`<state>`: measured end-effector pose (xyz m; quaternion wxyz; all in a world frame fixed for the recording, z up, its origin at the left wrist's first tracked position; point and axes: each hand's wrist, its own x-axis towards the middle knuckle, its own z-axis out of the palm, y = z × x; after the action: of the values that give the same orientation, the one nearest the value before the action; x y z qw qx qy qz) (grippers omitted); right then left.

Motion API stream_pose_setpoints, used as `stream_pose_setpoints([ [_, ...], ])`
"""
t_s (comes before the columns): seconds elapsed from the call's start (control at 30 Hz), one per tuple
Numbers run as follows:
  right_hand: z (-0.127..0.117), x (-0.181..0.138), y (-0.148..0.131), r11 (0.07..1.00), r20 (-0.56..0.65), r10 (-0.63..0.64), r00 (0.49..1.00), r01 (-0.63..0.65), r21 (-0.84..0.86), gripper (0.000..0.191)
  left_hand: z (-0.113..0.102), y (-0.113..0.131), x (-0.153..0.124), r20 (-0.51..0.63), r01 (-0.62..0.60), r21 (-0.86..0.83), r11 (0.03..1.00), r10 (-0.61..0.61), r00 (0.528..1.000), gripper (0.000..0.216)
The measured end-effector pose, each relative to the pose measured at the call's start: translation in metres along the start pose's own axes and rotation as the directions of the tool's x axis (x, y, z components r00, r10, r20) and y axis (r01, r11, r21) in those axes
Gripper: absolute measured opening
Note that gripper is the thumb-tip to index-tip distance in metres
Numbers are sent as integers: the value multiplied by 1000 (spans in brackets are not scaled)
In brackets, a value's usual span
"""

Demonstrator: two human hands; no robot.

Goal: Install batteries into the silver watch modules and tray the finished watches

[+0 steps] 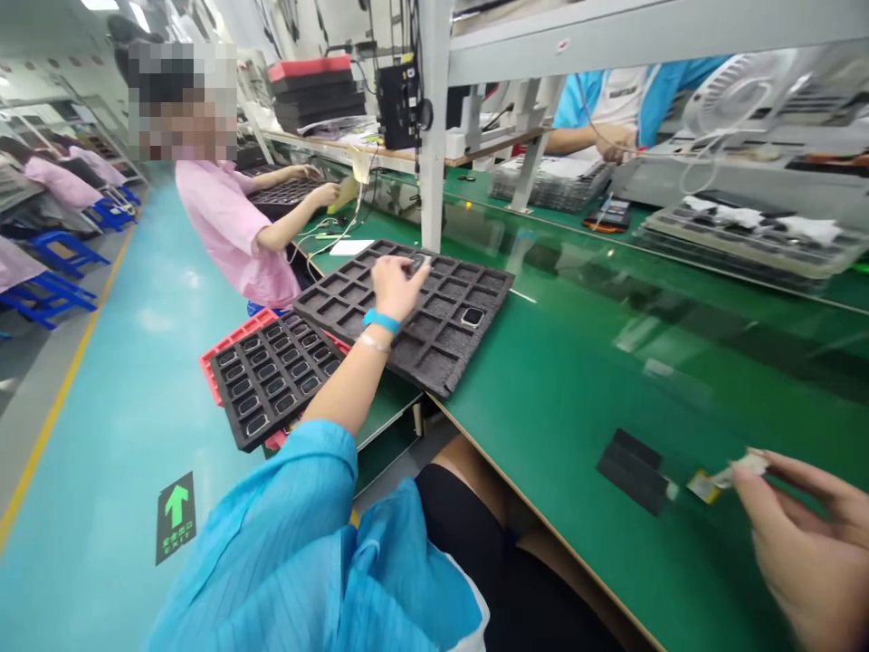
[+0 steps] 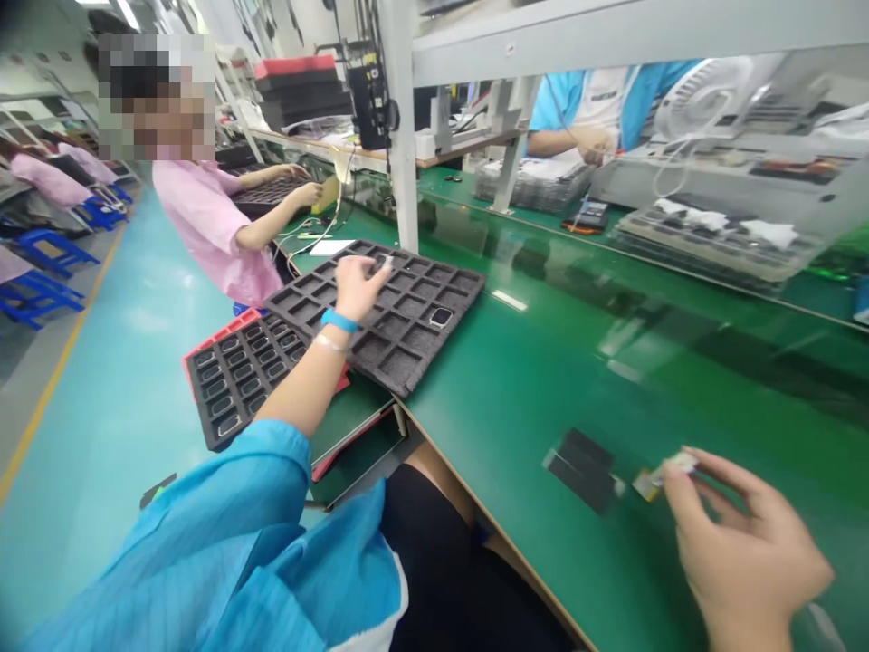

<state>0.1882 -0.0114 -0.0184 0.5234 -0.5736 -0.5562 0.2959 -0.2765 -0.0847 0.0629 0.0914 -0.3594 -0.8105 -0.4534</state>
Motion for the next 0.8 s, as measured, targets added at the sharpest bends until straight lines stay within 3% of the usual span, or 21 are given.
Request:
stream_pose_setpoints([
  [0.07, -1, -4, -9, 999, -21, -14, 1000, 15, 30, 47, 47, 34, 6, 174, 105, -22, 994, -99, 980, 27],
  [0.13, -1, -8, -14, 995, -8, -96, 995, 96, 33, 45, 86, 57, 1, 257, 163, -15, 986, -154, 954, 30],
  [0.2, -1, -10, -14, 979, 19, -203, 979, 203, 5, 40, 112, 67, -9, 273, 179, 3, 984, -174, 946, 32],
  [0.27, -1, -12, -12, 952, 45, -303, 952, 305, -39, 33, 125, 68, -17, 284, 186, 36, 982, -189, 940, 33],
  [0.5, 3, -21, -14, 884, 120, -457, 881, 465, -51, 23, 115, 53, -4, 425, 91, 153, 984, -149, 893, 36],
  [0.67, -1, -24, -22, 869, 119, -481, 869, 490, -63, 23, 101, 77, -16, 415, 28, 179, 983, -101, 904, 35],
  [0.73, -4, -25, -24, 903, 113, -424, 898, 429, -14, 26, 91, 98, -44, 421, -57, 98, 994, 10, 907, 38],
  [0.77, -5, -26, -25, 929, 109, -371, 922, 370, 31, 28, 86, 111, -64, 466, -157, -79, 985, 175, 868, 41],
  [0.8, -6, -27, -24, 952, 104, -304, 947, 297, 72, 31, 84, 124, -87, 527, -221, -292, 931, 349, 775, 43],
])
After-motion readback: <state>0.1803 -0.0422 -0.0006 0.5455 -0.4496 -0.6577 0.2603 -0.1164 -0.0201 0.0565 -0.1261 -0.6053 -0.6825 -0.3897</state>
